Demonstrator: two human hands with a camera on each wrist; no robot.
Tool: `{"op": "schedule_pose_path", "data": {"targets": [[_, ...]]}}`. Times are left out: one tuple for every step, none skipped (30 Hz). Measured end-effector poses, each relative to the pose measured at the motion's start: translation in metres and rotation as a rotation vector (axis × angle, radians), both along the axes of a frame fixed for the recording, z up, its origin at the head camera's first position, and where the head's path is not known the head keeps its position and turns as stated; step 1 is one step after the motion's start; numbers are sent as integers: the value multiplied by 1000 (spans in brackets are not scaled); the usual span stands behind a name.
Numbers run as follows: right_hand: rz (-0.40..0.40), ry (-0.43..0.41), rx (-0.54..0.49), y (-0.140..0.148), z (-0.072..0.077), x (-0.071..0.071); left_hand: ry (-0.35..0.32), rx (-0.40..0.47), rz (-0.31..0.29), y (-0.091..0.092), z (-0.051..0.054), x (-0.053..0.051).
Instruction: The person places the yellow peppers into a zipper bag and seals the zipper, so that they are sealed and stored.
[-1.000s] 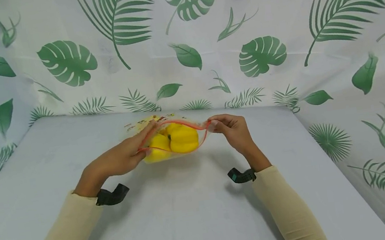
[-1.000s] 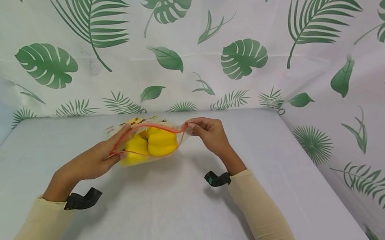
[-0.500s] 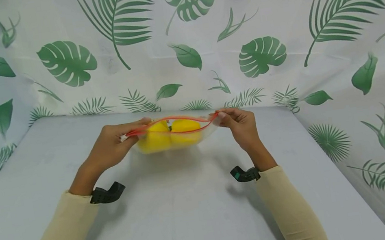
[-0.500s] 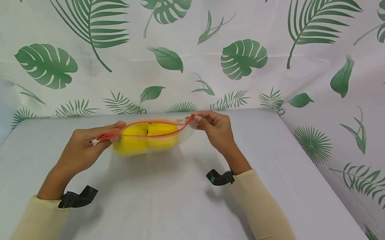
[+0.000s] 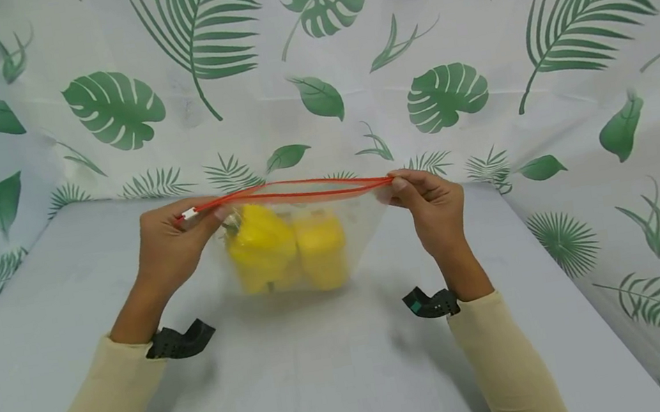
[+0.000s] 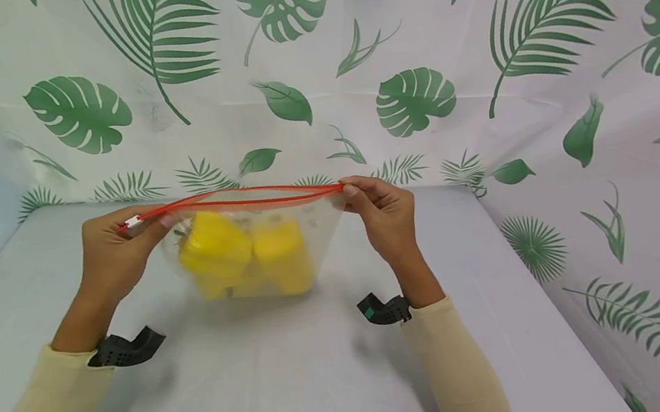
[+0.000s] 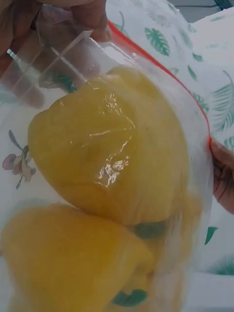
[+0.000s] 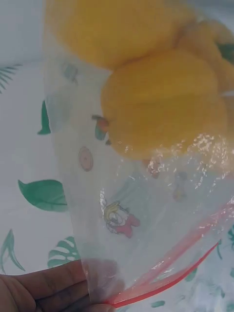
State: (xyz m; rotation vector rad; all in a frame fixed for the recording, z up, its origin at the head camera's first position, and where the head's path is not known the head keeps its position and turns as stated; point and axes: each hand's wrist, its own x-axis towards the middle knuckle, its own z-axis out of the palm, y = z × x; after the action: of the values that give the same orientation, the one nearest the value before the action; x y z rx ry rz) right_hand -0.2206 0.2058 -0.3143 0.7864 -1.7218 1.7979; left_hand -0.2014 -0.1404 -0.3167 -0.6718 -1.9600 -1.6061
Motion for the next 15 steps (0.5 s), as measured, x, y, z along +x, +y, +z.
{"op": "schedule_pose_path", "data": {"targets": [[6,7,-3,0,2,2,-8,10,9,0,2,2],[7,12,-1,-1,3,4,-14,16,16,1,3,3],[10,10,-2,-1,4,5,-18,29,11,1,5,4],[9,6,1,-1,5,6,-27,36,9,1,6,5],[2,-2,6,-1,6,7,-46,48,2,2,6,5],[-6,-16,7,0,6,7,-65,54,8,2,5,5],[-17,-29,11,0,6,7,-84,64,9,3,4,4],[-30,-45,13,0,6,7,-105,67,13,4,3,2],[-46,-60,16,1,5,6,-130,74,19,5,1,1],[-59,-73,17,1,5,5,-153,74,33,6,-1,0],[-72,-86,15,1,4,4,-171,81,34,7,-3,-2],[-81,-97,9,1,3,3,-184,76,39,8,-4,-3],[-90,-103,8,1,3,2,-192,73,37,8,-6,-4],[-98,-110,4,1,2,1,-199,62,37,8,-7,-5],[-103,-117,3,1,2,1,-201,51,40,8,-8,-6]]}}
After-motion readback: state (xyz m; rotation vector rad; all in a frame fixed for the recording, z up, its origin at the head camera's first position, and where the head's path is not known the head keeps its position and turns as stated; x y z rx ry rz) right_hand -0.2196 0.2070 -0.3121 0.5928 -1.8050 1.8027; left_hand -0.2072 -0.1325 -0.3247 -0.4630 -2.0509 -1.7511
